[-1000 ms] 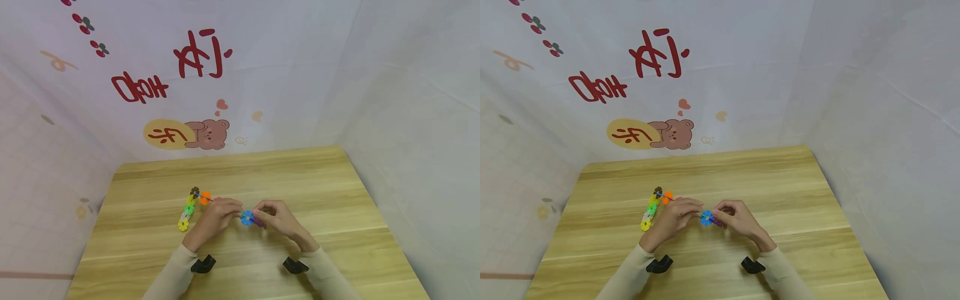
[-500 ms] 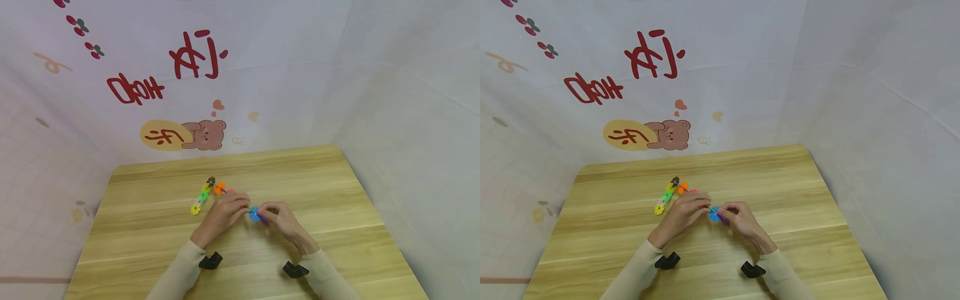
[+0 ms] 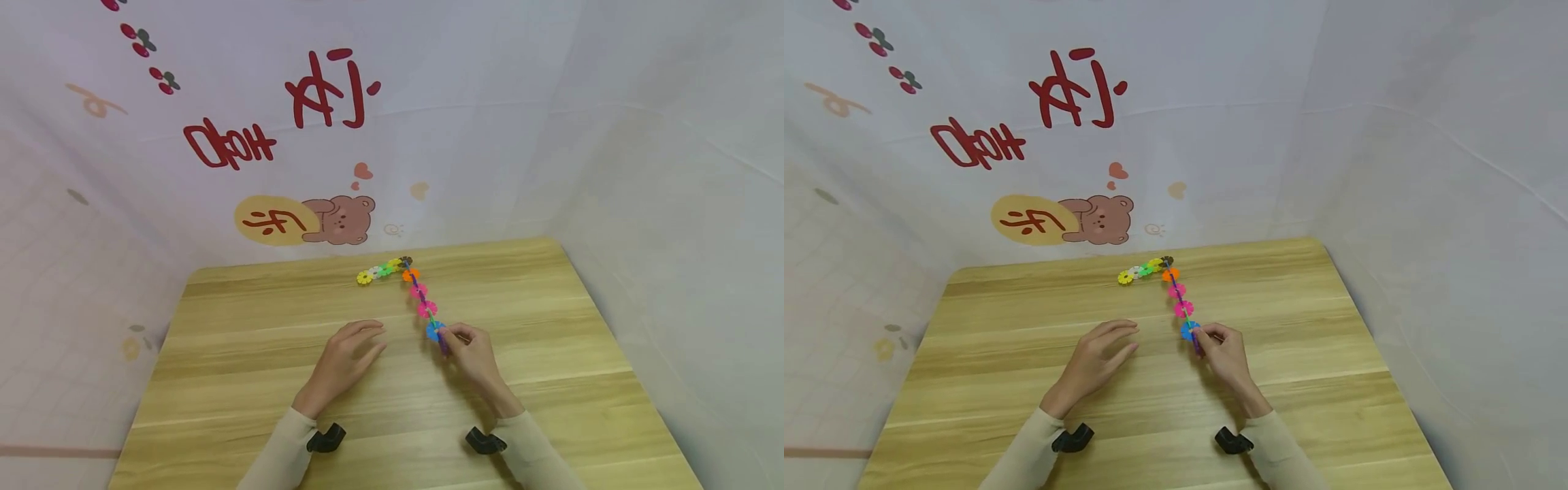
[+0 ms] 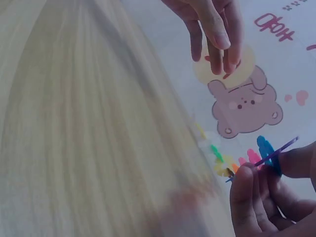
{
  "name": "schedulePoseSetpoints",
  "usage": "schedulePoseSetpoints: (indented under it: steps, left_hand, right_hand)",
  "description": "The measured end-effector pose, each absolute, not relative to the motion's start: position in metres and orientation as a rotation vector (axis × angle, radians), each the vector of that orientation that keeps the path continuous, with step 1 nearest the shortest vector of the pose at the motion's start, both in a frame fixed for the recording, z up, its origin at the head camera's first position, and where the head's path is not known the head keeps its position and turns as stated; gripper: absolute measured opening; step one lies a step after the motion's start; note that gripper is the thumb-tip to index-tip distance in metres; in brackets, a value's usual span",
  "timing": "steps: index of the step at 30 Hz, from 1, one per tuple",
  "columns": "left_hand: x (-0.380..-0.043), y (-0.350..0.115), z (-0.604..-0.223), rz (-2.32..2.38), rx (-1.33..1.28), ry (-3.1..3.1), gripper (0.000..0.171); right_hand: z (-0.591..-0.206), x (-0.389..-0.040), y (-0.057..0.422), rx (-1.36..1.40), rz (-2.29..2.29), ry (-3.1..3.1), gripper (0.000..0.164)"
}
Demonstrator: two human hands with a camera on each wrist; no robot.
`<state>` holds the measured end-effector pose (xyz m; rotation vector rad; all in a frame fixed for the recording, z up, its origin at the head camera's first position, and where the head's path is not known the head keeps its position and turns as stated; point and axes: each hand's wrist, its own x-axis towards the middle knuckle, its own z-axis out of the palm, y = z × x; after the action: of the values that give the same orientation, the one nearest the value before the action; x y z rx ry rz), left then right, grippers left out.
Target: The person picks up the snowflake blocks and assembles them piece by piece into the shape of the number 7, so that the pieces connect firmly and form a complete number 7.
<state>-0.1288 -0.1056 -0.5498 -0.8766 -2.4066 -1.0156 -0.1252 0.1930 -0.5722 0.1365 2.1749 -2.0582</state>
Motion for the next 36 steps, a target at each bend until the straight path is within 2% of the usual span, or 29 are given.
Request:
schedulePoseSetpoints:
  steps: [8, 16, 27, 31, 34, 36]
  left_hand:
    - [-0.124, -0.116, -0.562, -1.066, -0.836, -2.481, 0.030]
    - [-0.119, -0.122, -0.568, -1.105, -0.794, -2.544, 0.028]
    - [-0.112, -0.124, -0.575, -1.109, -0.768, -2.680, 0.037]
    - [-0.111, -0.126, -0.575, -1.022, -0.764, -2.719, 0.046]
    - [-0.112, -0.129, -0.574, -0.930, -0.755, -2.717, 0.054]
    - [-0.113, -0.133, -0.576, -0.849, -0.749, -2.726, 0.060]
  right_hand:
    - [-0.578, -0.130, 0.182, 0.332, -1.985, 2.292, 0.019]
    - [-0.579, -0.135, 0.180, 0.226, -1.554, 2.510, 0.024]
    - [-0.581, -0.137, 0.185, 0.147, -1.404, 2.546, 0.029]
    - [-0.584, -0.139, 0.194, 0.020, -1.338, 2.729, 0.023]
    - [-0.588, -0.143, 0.203, -0.210, -1.284, 2.933, 0.017]
    - [-0.588, -0.143, 0.210, -0.381, -1.239, 3.038, 0.019]
